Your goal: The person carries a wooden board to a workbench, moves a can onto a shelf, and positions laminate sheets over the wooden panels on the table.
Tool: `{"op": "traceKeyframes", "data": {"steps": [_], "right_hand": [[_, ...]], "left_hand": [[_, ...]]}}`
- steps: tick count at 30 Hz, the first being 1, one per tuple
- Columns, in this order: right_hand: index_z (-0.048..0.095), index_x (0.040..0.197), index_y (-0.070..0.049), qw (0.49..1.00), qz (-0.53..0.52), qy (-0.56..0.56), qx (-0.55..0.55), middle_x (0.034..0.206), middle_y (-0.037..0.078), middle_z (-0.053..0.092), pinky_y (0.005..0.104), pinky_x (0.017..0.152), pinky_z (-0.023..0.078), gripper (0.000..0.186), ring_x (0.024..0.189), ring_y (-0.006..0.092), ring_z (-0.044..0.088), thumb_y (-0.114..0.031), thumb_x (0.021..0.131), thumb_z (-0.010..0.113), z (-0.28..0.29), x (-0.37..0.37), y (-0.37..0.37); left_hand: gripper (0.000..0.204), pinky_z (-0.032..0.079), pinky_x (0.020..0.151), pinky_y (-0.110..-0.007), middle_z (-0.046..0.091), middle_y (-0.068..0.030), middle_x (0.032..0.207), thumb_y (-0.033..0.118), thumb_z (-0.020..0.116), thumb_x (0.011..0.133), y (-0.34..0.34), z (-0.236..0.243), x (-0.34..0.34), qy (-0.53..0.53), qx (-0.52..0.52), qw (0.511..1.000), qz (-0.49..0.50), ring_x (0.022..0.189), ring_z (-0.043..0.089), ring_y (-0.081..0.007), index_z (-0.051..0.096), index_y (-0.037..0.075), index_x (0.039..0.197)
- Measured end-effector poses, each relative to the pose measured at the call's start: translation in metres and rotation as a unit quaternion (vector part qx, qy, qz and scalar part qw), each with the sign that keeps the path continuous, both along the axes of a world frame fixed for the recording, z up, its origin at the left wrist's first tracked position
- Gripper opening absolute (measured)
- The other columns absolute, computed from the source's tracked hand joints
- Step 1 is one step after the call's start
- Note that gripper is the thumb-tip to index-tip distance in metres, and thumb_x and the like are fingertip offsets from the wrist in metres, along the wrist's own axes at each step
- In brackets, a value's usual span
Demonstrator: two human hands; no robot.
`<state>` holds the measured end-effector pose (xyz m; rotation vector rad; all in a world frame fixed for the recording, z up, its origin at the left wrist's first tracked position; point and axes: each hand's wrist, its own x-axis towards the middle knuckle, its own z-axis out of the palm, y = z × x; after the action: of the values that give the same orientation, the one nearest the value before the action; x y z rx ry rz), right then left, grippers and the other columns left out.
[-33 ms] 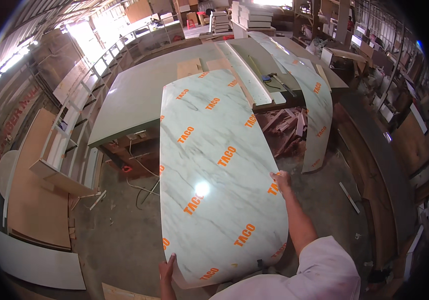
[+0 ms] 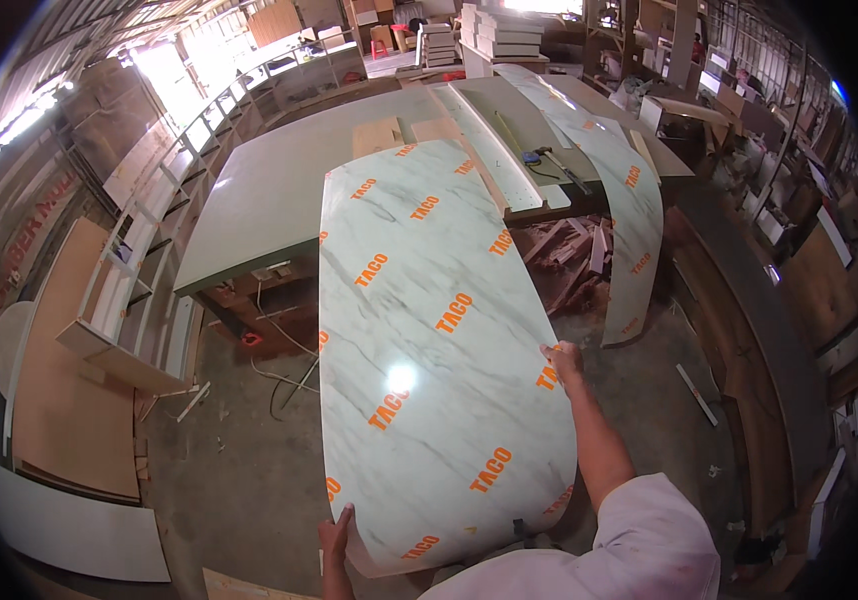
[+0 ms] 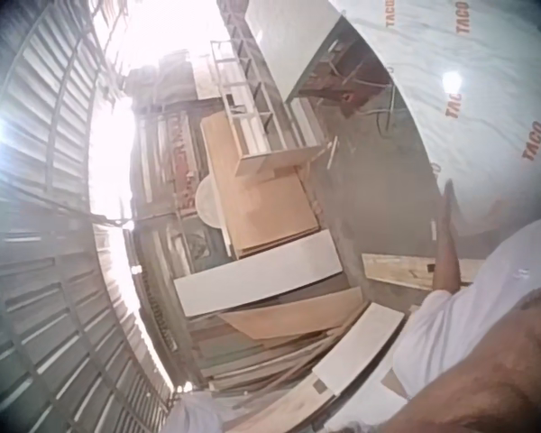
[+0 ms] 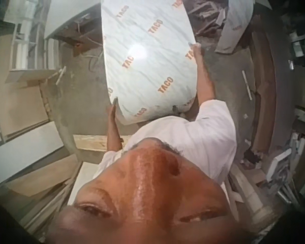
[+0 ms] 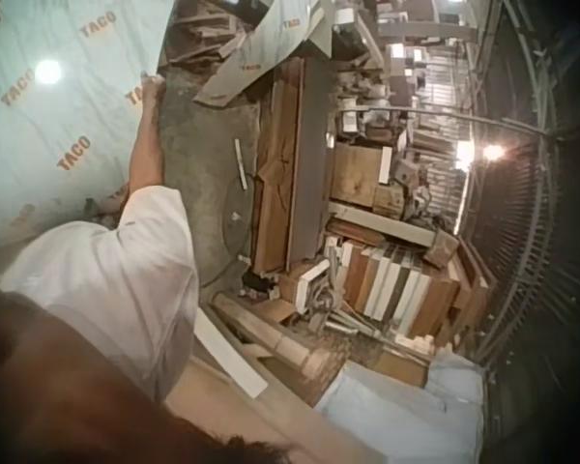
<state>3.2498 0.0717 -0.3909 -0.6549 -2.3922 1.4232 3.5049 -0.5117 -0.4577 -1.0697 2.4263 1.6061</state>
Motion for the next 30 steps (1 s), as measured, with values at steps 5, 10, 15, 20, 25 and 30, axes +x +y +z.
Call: {"op": "traceKeyframes", "data": {"steps": [5, 10, 15, 20, 25, 30], "right_hand": [[0.059, 0.066, 0.0, 0.998, -0.032, 0.006, -0.047, 0.063, 0.006, 0.058, 0.0336, 0.054, 0.041, 0.035, 0.058, 0.0137, 0.051, -0.03, 0.077, 0.075, -0.012, -0.011, 0.007], [0.051, 0.062, -0.005, 0.998, -0.018, 0.006, -0.055, 0.064, 0.0, 0.052, 0.0309, 0.053, 0.036, 0.038, 0.059, 0.0093, 0.044, -0.03, 0.079, 0.075, -0.014, -0.011, 0.002], [0.053, 0.061, -0.005, 0.999, -0.008, -0.029, 0.019, 0.06, -0.001, 0.051, 0.0311, 0.053, 0.037, 0.042, 0.058, 0.0095, 0.044, -0.037, 0.08, 0.074, -0.011, -0.008, -0.001], [0.061, 0.074, 0.0, 0.977, 0.067, -0.172, 0.109, 0.071, 0.009, 0.061, 0.037, 0.063, 0.046, 0.045, 0.068, 0.02, 0.059, -0.044, 0.082, 0.069, -0.016, -0.018, 0.013], [0.059, 0.11, 0.0, 0.947, -0.018, 0.01, 0.32, 0.107, 0.018, 0.065, 0.0411, 0.087, 0.049, 0.051, 0.101, 0.0332, 0.062, -0.041, 0.082, 0.07, 0.005, -0.072, -0.014], [0.055, 0.123, -0.001, 0.888, 0.132, 0.307, 0.317, 0.135, 0.022, 0.05, 0.0439, 0.105, 0.039, 0.051, 0.123, 0.0388, 0.049, -0.03, 0.084, 0.07, 0.07, -0.195, -0.091]], "left_hand": [[0.063, 0.048, 0.061, -0.037, 0.065, -0.0136, 0.07, 0.052, 0.081, 0.069, 0.017, -0.005, -0.019, -0.044, -0.049, 0.998, -0.007, 0.065, 0.058, -0.0168, 0.066, -0.009, 0.074], [0.053, 0.049, 0.061, -0.037, 0.065, -0.0141, 0.063, 0.042, 0.083, 0.071, 0.036, 0.006, -0.018, 0.111, -0.004, 0.993, 0.027, 0.059, 0.058, -0.0172, 0.066, -0.008, 0.068], [0.05, 0.05, 0.061, -0.037, 0.066, -0.0144, 0.065, 0.039, 0.083, 0.072, 0.024, 0.02, -0.034, 0.003, -0.045, 0.999, 0.007, 0.059, 0.059, -0.0174, 0.065, -0.008, 0.068], [0.049, 0.048, 0.059, -0.036, 0.062, -0.0094, 0.062, 0.039, 0.083, 0.072, 0.031, 0.03, -0.039, -0.006, -0.037, 0.999, 0.02, 0.058, 0.054, -0.0151, 0.061, -0.005, 0.064], [0.059, 0.034, 0.047, -0.034, 0.04, 0.0012, 0.06, 0.042, 0.084, 0.07, 0.033, 0.033, -0.04, 0.032, -0.044, 0.998, 0.011, 0.057, 0.036, -0.0108, 0.04, 0.006, 0.056], [0.058, 0.037, 0.05, -0.036, 0.039, 0.0002, 0.055, 0.042, 0.085, 0.07, 0.027, 0.03, -0.045, -0.072, -0.087, 0.994, 0.01, 0.054, 0.036, -0.0126, 0.044, 0.004, 0.055]]}}
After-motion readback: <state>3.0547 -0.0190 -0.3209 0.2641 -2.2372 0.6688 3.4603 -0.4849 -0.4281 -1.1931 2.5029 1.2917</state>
